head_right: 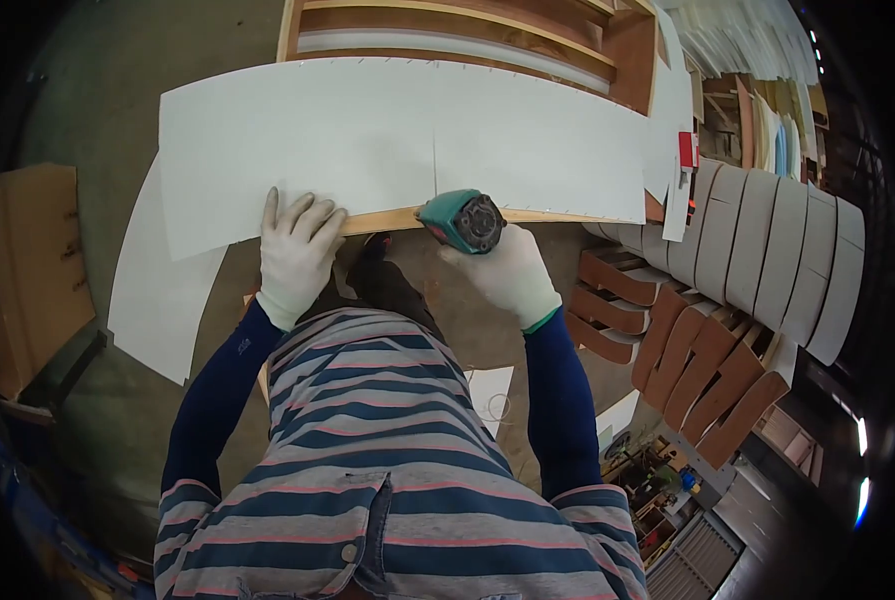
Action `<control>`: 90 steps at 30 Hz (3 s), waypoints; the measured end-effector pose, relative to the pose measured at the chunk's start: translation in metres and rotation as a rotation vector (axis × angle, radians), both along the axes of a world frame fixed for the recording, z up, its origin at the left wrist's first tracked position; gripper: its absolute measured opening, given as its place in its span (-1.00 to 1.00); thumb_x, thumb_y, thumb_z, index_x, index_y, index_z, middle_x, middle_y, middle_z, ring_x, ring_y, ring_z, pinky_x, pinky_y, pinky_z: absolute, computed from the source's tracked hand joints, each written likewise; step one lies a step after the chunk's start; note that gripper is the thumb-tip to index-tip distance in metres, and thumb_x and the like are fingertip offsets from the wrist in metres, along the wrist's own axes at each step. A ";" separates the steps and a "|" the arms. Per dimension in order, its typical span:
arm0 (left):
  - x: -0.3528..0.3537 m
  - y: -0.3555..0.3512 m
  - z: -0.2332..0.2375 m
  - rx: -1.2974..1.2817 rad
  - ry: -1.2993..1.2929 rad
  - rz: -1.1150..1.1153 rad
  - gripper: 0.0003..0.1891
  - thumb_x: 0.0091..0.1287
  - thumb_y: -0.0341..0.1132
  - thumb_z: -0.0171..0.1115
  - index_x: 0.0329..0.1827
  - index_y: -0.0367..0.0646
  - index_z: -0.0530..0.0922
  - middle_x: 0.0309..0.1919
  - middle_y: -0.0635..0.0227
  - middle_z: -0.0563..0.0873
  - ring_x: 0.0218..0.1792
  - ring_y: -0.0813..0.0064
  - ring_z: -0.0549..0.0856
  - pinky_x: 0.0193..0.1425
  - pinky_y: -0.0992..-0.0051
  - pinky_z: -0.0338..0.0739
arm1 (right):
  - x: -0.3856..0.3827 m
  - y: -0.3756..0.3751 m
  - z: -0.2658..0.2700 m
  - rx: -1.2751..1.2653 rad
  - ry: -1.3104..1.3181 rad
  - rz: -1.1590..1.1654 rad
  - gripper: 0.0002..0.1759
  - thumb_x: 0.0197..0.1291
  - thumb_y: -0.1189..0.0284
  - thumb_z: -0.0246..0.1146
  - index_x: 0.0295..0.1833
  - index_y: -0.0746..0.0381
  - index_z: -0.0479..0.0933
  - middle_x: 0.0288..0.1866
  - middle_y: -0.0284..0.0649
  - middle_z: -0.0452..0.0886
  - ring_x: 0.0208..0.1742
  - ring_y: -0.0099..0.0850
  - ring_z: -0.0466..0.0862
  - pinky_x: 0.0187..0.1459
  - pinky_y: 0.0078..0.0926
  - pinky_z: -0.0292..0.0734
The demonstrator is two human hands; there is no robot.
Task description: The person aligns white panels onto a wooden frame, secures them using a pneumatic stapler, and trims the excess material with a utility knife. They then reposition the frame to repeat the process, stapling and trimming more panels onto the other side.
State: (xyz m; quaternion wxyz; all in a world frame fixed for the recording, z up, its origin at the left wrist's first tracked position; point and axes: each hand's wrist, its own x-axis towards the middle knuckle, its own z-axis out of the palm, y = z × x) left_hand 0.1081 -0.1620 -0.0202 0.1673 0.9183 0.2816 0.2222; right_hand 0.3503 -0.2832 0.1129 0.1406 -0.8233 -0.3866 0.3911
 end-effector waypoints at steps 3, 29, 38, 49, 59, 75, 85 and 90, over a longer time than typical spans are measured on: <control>-0.002 0.001 -0.002 0.013 0.000 -0.011 -0.58 0.14 -0.29 0.49 0.11 -0.02 0.70 0.07 0.43 0.69 0.21 0.24 0.63 0.55 -0.25 0.25 | -0.003 0.008 -0.016 0.058 0.011 0.047 -0.59 0.17 0.18 0.51 -0.02 0.26 0.71 -0.24 0.02 0.77 -0.16 -0.02 0.77 -0.09 -0.27 0.66; -0.069 -0.015 -0.014 -1.130 -0.808 0.964 -0.50 0.29 -0.23 0.57 0.09 -0.40 0.53 0.03 0.22 0.68 -0.02 0.49 0.66 0.09 0.44 0.59 | -0.036 0.034 -0.055 0.160 0.031 0.247 -0.65 0.22 0.17 0.47 -0.17 0.28 0.70 -0.40 0.01 0.72 -0.31 0.01 0.74 -0.29 -0.21 0.61; -0.068 0.005 -0.019 -1.495 -0.860 0.849 -0.77 0.51 -0.31 0.32 -0.03 -0.36 0.61 -0.13 0.29 0.72 -0.07 0.49 0.73 0.05 0.54 0.64 | -0.076 0.061 -0.035 0.149 0.059 0.314 -0.63 0.21 0.16 0.48 -0.15 0.28 0.70 -0.38 0.01 0.72 -0.27 0.00 0.74 -0.28 -0.21 0.61; -0.068 0.002 -0.023 -1.435 -0.764 0.905 -0.72 0.41 -0.25 0.46 -0.18 -0.38 0.73 -0.38 0.48 0.72 -0.35 0.76 0.56 -0.27 0.67 0.44 | -0.093 0.069 -0.037 0.076 0.003 0.397 -0.65 0.18 0.19 0.51 -0.16 0.27 0.71 -0.36 -0.02 0.74 -0.26 0.01 0.75 -0.27 -0.22 0.63; -0.074 0.004 -0.011 -1.409 -0.704 0.846 -0.71 0.45 -0.26 0.40 -0.16 -0.41 0.72 -0.31 0.42 0.75 -0.27 0.70 0.61 -0.15 0.62 0.50 | -0.108 0.078 -0.042 0.136 -0.017 0.470 -0.63 0.22 0.17 0.49 -0.12 0.27 0.68 -0.33 0.00 0.74 -0.24 0.01 0.75 -0.24 -0.22 0.64; -0.102 0.015 0.053 -1.053 0.188 0.121 -0.63 0.34 -0.15 0.37 0.04 -0.26 0.73 -0.05 0.01 0.78 0.01 0.02 0.76 0.13 0.27 0.63 | -0.042 0.066 0.003 0.232 0.019 0.108 -0.61 0.17 0.23 0.56 -0.12 0.36 0.71 -0.38 -0.10 0.77 -0.36 -0.33 0.78 -0.22 -0.39 0.66; -0.005 0.047 0.054 -0.247 0.019 0.114 -0.49 0.32 -0.29 0.36 0.32 -0.25 0.54 0.36 -0.03 0.56 0.41 -0.23 0.46 0.52 -0.15 0.26 | -0.018 0.044 0.002 0.255 0.053 0.058 -0.61 0.15 0.28 0.57 -0.08 0.36 0.71 -0.35 -0.10 0.78 -0.35 -0.38 0.77 -0.21 -0.42 0.66; 0.050 0.050 0.021 -0.156 0.280 0.311 -0.17 0.42 0.07 0.21 0.53 -0.44 0.29 0.56 -0.15 0.32 0.60 -0.11 0.24 0.68 -0.17 -0.09 | 0.019 0.070 0.008 0.332 0.041 0.230 -0.63 0.13 0.29 0.58 -0.08 0.34 0.72 -0.35 -0.04 0.78 -0.34 -0.29 0.80 -0.22 -0.37 0.66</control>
